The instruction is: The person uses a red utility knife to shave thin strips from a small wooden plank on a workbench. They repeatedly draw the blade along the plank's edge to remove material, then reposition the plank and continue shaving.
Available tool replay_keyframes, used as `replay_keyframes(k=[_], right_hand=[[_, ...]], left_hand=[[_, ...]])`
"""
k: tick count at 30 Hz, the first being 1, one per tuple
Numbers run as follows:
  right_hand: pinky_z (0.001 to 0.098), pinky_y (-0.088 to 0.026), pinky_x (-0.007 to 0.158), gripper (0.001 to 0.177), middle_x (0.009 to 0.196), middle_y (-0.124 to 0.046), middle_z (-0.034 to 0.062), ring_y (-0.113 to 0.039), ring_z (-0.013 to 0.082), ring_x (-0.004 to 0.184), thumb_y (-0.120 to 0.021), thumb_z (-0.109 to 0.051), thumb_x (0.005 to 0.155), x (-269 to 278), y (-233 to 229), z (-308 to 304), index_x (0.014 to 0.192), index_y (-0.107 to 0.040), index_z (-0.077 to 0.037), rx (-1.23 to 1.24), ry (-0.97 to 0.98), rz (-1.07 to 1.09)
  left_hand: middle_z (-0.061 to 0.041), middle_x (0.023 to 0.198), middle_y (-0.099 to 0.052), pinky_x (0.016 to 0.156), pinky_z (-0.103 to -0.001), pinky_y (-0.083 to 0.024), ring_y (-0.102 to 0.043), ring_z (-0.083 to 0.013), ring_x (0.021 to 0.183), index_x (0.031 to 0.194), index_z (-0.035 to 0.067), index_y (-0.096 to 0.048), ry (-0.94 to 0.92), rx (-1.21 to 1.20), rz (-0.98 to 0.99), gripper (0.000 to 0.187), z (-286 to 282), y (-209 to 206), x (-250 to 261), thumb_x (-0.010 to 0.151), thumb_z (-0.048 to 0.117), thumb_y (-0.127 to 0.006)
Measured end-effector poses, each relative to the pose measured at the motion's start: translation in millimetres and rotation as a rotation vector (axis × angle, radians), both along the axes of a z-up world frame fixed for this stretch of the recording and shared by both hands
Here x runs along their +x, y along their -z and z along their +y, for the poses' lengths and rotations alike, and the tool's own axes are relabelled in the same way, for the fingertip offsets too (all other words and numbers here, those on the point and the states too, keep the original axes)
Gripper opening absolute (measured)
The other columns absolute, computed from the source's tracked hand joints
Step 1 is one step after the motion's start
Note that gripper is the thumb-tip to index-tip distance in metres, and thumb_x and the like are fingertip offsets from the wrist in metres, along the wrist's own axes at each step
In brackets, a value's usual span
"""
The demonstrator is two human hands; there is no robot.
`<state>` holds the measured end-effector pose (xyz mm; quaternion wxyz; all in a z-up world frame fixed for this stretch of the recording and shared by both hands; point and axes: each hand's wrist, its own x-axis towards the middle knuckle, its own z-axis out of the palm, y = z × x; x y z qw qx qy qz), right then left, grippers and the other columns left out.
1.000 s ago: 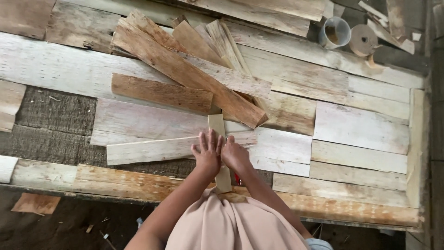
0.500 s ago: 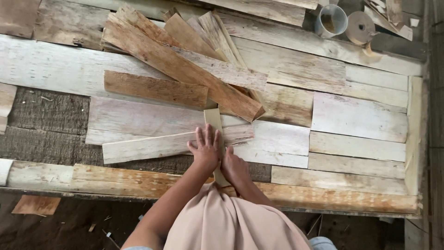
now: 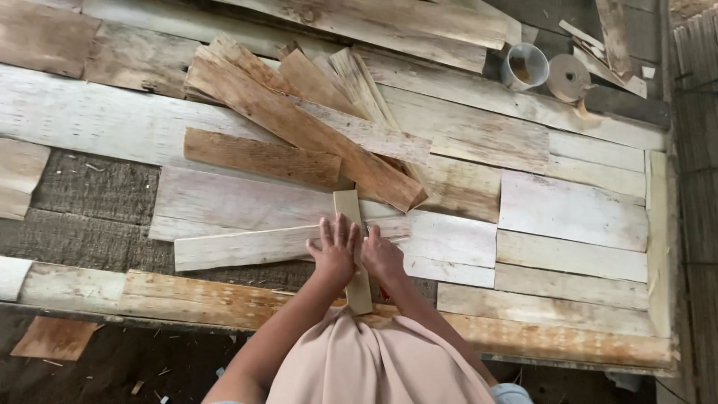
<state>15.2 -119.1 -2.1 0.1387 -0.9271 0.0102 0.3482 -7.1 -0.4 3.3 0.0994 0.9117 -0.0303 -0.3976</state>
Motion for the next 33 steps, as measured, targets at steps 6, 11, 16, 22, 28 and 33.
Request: replay_keyframes(k=[6,11,16,22,28,33], right_hand=[[0.0615,-0.050,0.094,0.041,0.107,-0.070,0.0288,-0.067,0.0513,0.110,-0.022,-0.039,0.103,11,8,5,0.129,-0.036,-0.011,-0.013,-0.023,0.030],[0.0640,-0.044,0.103,0.041,0.118,-0.066,0.0313,-0.061,0.0532,0.119,-0.024,-0.028,0.097,15,-83,29,0.130,-0.035,-0.007,0.033,-0.025,0.164],[0.0675,-0.042,0.102,0.045,0.117,-0.066,0.0325,-0.061,0.0548,0.119,-0.027,-0.027,0.094,11,-77,24,0.130,-0.036,-0.003,0.078,0.001,0.212],[0.0641,-0.044,0.103,0.042,0.115,-0.066,0.0318,-0.062,0.0524,0.118,-0.027,-0.024,0.098,-21,-69,22,0.133,-0.034,-0.002,0.039,0.010,0.181],[0.0614,-0.046,0.102,0.037,0.108,-0.071,0.0284,-0.066,0.0500,0.112,-0.032,-0.020,0.098,-49,-44,11,0.131,-0.034,-0.003,0.014,0.008,0.109],[0.0621,-0.049,0.100,0.043,0.102,-0.073,0.0281,-0.069,0.0491,0.108,-0.035,-0.021,0.097,-51,-12,-3,0.135,-0.035,-0.001,0.010,-0.008,0.013]], left_hand=[[-0.016,0.168,0.028,0.104,-0.086,-0.008,0.026,-0.0528,0.150,0.165,0.020,0.011,-0.010,-0.010,0.024,0.106,1,-1,0,0.097,0.046,-0.067],[-0.014,0.168,0.030,0.105,-0.085,-0.007,0.027,-0.0511,0.150,0.165,0.021,0.012,-0.003,0.023,0.035,0.101,-1,-7,0,0.101,0.040,-0.064],[-0.014,0.169,0.029,0.106,-0.084,-0.007,0.027,-0.0504,0.150,0.165,0.022,0.010,0.000,0.033,0.036,0.098,-1,4,0,0.102,0.037,-0.063],[-0.014,0.169,0.029,0.105,-0.085,-0.005,0.028,-0.0501,0.150,0.165,0.022,0.010,-0.023,0.003,0.038,0.096,-2,9,1,0.102,0.029,-0.061],[-0.015,0.168,0.031,0.105,-0.085,-0.003,0.029,-0.0502,0.150,0.165,0.020,0.012,-0.007,0.029,0.072,0.102,-2,-9,3,0.100,0.031,-0.066],[-0.016,0.169,0.028,0.105,-0.084,-0.004,0.028,-0.0501,0.150,0.165,0.020,0.011,-0.008,0.040,0.040,0.096,-3,-10,1,0.101,0.020,-0.061]])
